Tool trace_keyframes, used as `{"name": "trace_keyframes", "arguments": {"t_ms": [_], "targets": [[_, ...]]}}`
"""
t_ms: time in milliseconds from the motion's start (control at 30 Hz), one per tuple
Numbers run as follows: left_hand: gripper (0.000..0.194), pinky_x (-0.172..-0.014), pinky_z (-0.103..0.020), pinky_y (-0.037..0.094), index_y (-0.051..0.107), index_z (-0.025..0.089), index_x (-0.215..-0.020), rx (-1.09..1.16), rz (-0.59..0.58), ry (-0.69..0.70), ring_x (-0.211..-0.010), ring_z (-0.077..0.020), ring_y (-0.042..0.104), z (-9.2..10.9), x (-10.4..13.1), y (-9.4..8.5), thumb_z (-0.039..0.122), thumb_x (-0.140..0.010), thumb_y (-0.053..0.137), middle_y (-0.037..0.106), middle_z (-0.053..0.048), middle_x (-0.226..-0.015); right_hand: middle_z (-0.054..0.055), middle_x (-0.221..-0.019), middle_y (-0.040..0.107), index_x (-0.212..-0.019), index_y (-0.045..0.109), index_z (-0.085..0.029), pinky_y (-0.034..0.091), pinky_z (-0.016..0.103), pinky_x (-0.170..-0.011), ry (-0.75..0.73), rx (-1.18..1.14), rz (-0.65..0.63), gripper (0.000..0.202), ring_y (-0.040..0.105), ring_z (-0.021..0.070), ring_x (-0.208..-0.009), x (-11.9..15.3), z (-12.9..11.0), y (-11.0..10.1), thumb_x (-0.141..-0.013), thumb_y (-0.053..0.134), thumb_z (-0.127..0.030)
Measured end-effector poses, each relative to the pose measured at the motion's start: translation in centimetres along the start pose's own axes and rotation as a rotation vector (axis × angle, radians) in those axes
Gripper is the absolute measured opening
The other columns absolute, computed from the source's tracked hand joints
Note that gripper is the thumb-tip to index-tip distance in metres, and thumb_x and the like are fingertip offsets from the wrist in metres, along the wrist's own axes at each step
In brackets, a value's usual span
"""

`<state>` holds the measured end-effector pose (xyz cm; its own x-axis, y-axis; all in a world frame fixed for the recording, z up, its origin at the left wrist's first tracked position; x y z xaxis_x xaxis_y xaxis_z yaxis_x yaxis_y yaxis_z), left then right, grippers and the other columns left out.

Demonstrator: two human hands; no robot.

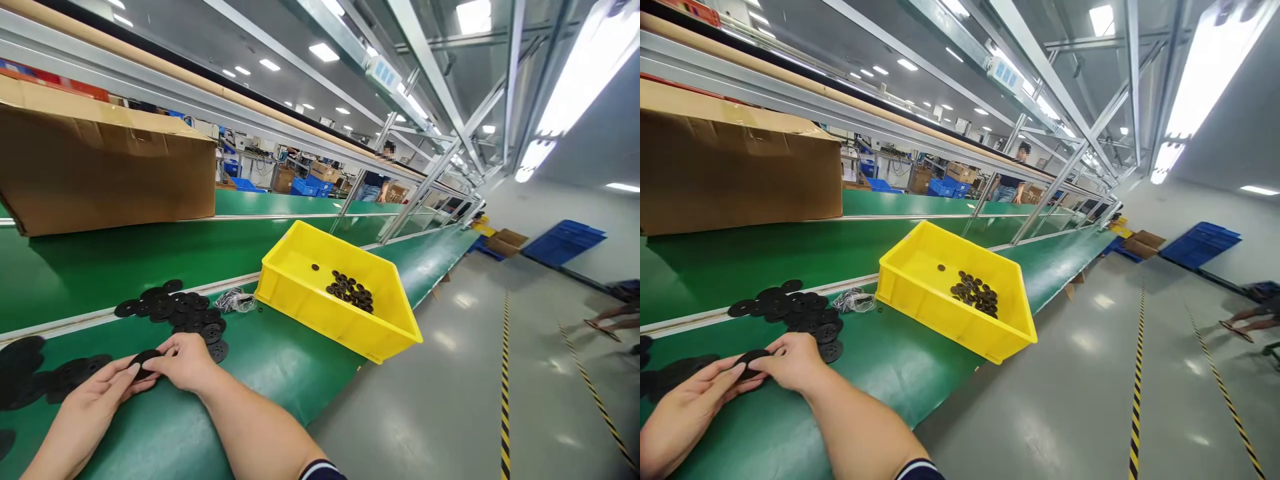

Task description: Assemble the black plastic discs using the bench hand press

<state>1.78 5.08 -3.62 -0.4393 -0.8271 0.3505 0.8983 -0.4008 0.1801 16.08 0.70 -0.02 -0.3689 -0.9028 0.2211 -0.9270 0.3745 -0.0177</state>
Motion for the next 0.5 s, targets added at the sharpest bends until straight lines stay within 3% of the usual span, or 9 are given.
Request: {"name": "trace_keyframes", "arguments": {"t_ms": [100,167,267,367,433,500], "targets": [[0.059,-0.073,-0.026,0.063,0.064,0.019,-0.105,-0.082,0.011,0.022,-0.082,-0.0229,0.073,0.3,-0.3,-0.2,0.048,-0.057,0.082,0.075,-0.004,-0.088,-0.009,-0.053,0.051,-0.074,0.067,-0.015,0.026,0.016,-0.042,0.014,-0.035,0.029,0.026,0.04,0.0048,-0.045,0.2,-0.2,0.3,-0.055,0.084,-0.011],[0.057,-0.066,-0.027,0.063,0.065,0.018,-0.1,-0.127,0.068,0.075,-0.074,-0.0226,0.072,1.1,-0.6,-0.7,0.05,-0.055,0.081,0.075,-0.004,-0.081,-0.008,-0.052,0.051,-0.075,0.066,-0.015,0.027,0.017,-0.041,0.051,-0.113,0.039,0.021,0.04,0.0055,-0.045,-0.1,-0.3,0.1,-0.061,0.082,-0.014],[0.053,-0.058,-0.028,0.06,0.064,0.018,-0.094,-0.196,0.232,0.184,-0.066,-0.0219,0.07,3.1,-0.6,-2.4,0.053,-0.057,0.078,0.073,-0.004,-0.074,-0.005,-0.052,0.048,-0.071,0.06,-0.014,0.024,0.018,-0.037,0.148,-0.302,0.035,0.019,0.036,0.0059,-0.04,-0.6,-0.9,-1.3,-0.079,0.072,-0.027],[0.048,-0.064,-0.031,0.058,0.063,0.017,-0.1,-0.292,0.412,0.338,-0.068,-0.0209,0.069,5.6,0.3,-4.2,0.052,-0.068,0.068,0.072,-0.005,-0.083,-0.006,-0.06,0.048,-0.076,0.054,-0.013,0.025,0.015,-0.037,0.196,-0.5,0.065,0.022,0.034,0.0031,-0.042,-1.1,-1.8,-3.7,-0.089,0.062,-0.029],[0.043,-0.069,-0.033,0.056,0.061,0.017,-0.107,-0.429,0.558,0.48,-0.069,-0.0192,0.067,7.4,1.1,-5.3,0.049,-0.078,0.059,0.07,-0.007,-0.089,-0.004,-0.068,0.051,-0.078,0.053,-0.013,0.032,0.013,-0.04,0.204,-0.602,0.068,0.02,0.041,0.0032,-0.048,-1.8,-2.2,-4.9,-0.092,0.058,-0.027],[0.036,-0.072,-0.034,0.053,0.062,0.017,-0.109,-0.652,0.728,0.557,-0.073,-0.0201,0.064,8.6,1.5,-6.2,0.042,-0.083,0.055,0.068,-0.006,-0.083,-0.001,-0.073,0.055,-0.08,0.053,-0.012,0.036,0.012,-0.042,0.213,-0.666,0.048,0.01,0.044,0.003,-0.052,-2.9,-2.5,-5.4,-0.086,0.059,-0.017]]}}
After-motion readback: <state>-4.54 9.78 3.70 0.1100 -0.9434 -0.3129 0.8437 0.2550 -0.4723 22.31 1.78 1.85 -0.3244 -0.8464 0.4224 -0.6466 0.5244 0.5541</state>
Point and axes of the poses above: each hand's wrist, its own x-axis away from the middle knuckle, its own y-axis out of the palm, z = x × y, the point moved 8 cm from there along -x, towards the middle knuckle
